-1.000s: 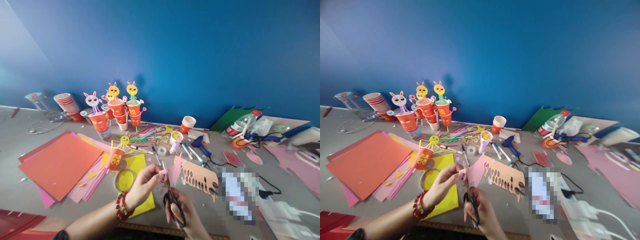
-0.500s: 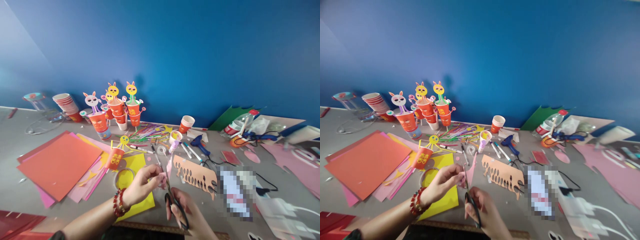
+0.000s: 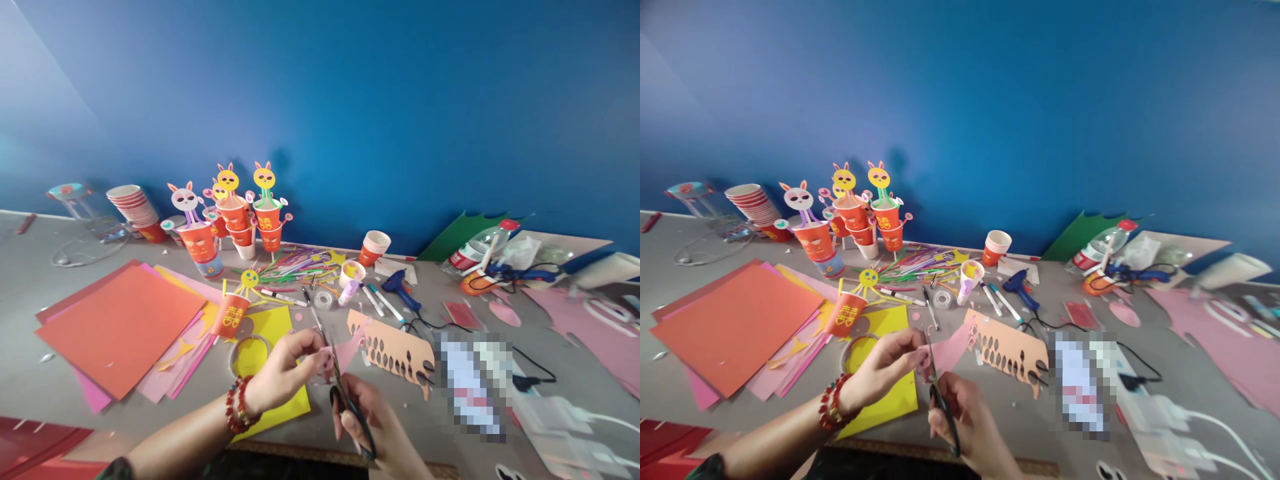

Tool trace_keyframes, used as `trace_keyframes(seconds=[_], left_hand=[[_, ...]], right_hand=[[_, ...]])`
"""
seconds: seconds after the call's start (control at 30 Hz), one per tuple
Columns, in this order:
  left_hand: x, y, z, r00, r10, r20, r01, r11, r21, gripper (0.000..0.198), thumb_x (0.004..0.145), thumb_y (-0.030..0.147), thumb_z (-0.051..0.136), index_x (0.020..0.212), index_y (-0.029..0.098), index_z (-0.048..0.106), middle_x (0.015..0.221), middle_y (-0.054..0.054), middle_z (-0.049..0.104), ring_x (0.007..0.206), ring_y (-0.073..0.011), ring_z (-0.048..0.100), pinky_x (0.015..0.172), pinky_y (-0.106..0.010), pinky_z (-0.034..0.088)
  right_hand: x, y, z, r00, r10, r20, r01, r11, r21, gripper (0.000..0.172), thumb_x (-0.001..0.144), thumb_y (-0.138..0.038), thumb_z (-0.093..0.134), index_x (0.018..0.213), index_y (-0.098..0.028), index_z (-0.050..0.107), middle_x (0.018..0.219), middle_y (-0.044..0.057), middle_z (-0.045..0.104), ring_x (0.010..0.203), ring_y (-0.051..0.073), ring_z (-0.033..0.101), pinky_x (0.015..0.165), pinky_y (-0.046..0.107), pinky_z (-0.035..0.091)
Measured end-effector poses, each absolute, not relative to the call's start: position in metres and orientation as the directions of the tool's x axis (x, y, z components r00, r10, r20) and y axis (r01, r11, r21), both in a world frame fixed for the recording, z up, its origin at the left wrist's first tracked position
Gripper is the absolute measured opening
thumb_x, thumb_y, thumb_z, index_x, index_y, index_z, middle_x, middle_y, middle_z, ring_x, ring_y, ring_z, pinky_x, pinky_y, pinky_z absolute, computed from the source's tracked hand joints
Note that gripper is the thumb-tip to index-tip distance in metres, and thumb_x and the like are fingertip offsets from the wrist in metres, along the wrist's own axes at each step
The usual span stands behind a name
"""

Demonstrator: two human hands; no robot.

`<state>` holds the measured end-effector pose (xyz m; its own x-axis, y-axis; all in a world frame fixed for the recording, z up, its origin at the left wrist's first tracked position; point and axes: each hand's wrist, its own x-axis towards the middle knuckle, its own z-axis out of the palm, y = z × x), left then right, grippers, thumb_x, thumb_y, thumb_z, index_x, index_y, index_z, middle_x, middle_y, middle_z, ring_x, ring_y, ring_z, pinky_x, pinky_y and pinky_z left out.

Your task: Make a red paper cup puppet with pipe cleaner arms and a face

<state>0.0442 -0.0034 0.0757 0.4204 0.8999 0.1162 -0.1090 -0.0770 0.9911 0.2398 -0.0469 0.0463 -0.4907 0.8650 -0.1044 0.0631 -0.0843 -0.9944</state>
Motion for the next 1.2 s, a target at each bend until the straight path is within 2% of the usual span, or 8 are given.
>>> trace_keyframes(seconds=[0.3,0.57,0.87,1.2], left_hand=[[0.0444,-0.0033,0.0775,0.433,0.893,0.122,-0.135,-0.070,0.988,0.029,0.099,0.035,0.056,0.077,0.016,0.057,0.071,-0.001,0.065,0.066,-0.0133,0.060,0.065,-0.023,0.046],[0.0448,-0.0024,0.0788,0.435,0.892,0.121,-0.133,-0.069,0.989,0.030,0.099,0.036,0.056,0.077,0.016,0.057,0.072,-0.001,0.064,0.066,-0.0126,0.060,0.065,-0.022,0.046],[0.0436,-0.0027,0.0802,0.435,0.893,0.116,-0.111,-0.075,0.991,0.032,0.099,0.037,0.057,0.077,0.015,0.059,0.071,-0.002,0.065,0.066,-0.0133,0.061,0.065,-0.022,0.047],[0.0407,0.0004,0.0813,0.456,0.885,0.095,-0.119,-0.045,0.992,0.034,0.097,0.041,0.058,0.077,0.014,0.060,0.073,-0.005,0.066,0.067,-0.0160,0.062,0.066,-0.026,0.048]], right_hand=[[0.2409,-0.0490,0.0396,-0.503,0.856,-0.117,0.035,-0.115,-0.993,0.061,0.080,-0.080,0.057,0.082,-0.020,0.048,0.060,0.000,0.059,0.042,0.007,0.033,0.042,0.021,0.023],[0.2399,-0.0469,0.0403,-0.508,0.858,-0.080,0.024,-0.079,-0.997,0.059,0.081,-0.078,0.059,0.080,-0.021,0.046,0.058,-0.002,0.058,0.041,0.007,0.036,0.041,0.019,0.027],[0.2406,-0.0451,0.0422,-0.491,0.864,-0.115,0.041,-0.109,-0.993,0.063,0.076,-0.082,0.060,0.078,-0.021,0.046,0.058,-0.003,0.054,0.046,0.009,0.043,0.047,0.021,0.035],[0.2409,-0.0443,0.0425,-0.492,0.861,-0.127,0.048,-0.119,-0.992,0.064,0.074,-0.082,0.062,0.076,-0.019,0.050,0.056,-0.003,0.052,0.045,0.008,0.041,0.047,0.021,0.036]])
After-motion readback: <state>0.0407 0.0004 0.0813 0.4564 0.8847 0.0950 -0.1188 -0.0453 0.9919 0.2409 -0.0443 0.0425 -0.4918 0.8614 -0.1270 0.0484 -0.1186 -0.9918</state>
